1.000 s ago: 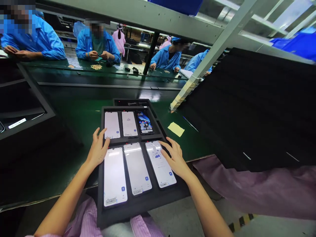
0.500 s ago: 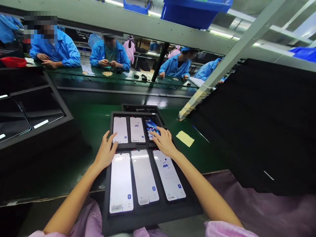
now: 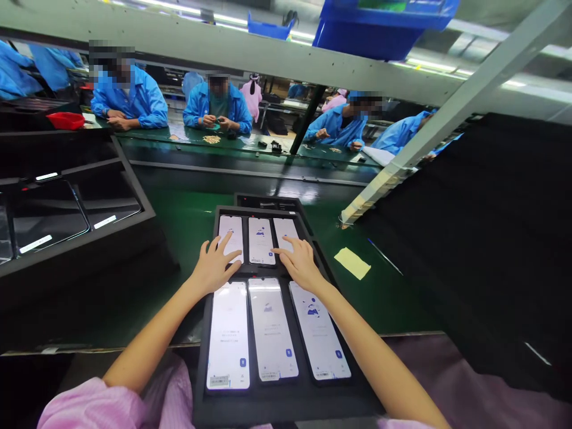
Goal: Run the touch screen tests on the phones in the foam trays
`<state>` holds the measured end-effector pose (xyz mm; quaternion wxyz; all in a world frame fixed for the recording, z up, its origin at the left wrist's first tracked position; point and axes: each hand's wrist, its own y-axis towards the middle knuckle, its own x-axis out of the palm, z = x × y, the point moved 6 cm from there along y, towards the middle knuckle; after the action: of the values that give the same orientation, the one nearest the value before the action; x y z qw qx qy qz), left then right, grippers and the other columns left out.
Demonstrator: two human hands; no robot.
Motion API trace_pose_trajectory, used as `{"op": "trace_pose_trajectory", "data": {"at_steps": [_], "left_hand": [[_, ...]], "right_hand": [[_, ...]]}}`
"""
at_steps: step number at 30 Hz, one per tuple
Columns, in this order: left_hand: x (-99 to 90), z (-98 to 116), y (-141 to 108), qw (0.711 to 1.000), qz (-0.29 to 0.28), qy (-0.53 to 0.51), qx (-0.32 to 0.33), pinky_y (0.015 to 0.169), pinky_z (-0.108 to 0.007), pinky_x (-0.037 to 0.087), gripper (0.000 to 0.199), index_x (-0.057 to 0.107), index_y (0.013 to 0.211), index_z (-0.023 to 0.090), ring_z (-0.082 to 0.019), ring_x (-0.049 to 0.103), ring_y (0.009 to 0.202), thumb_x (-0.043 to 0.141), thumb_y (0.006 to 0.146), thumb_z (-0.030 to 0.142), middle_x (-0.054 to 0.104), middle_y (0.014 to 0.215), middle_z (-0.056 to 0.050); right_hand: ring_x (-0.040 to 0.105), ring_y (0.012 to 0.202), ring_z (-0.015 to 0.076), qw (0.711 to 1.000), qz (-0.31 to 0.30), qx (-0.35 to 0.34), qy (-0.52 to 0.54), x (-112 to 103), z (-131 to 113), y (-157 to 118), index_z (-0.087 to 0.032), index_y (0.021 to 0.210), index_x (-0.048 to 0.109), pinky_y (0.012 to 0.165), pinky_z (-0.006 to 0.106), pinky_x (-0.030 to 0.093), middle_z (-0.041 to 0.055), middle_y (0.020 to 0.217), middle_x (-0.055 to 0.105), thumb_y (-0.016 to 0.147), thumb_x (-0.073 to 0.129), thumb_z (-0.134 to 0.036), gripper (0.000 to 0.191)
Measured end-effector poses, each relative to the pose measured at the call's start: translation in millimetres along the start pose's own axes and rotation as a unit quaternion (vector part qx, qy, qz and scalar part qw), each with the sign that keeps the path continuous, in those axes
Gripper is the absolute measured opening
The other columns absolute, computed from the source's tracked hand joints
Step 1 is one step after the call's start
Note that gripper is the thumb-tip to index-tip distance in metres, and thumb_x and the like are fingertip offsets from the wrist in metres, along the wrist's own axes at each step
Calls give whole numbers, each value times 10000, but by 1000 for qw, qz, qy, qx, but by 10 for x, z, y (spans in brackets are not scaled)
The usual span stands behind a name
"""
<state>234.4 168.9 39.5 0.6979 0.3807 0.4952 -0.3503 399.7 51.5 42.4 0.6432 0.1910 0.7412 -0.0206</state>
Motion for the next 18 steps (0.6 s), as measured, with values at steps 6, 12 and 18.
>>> {"op": "trace_pose_trajectory", "data": {"at_steps": [6,12,18], "left_hand": [[28,-118,-51,992,43,-98,-61,1026,-553,221,411,487,1271,266,-335,243,1318,332,901,356,256,1458,-113],[92,-274,-284,924,139,-305,-185,1001,-474,344,393,477,1225,210,-282,317,1290,352,875,339,272,1394,-130],[118,-86,-742,923,128,-320,-171,961,-488,392,380,473,1225,252,-287,320,1287,411,854,300,276,1393,-104]], "right_hand": [[343,1229,229,999,33,20,-8,-79,111,-51,-308,1073,635,1046,494,202,62,1284,442,921,227,-307,436],[402,1146,235,982,118,145,8,-225,544,-282,-286,978,674,986,479,295,66,1169,502,917,204,-318,475],[371,1178,247,984,73,161,-15,-145,594,-318,-268,1016,663,1001,489,281,83,1206,464,912,225,-305,452]]}}
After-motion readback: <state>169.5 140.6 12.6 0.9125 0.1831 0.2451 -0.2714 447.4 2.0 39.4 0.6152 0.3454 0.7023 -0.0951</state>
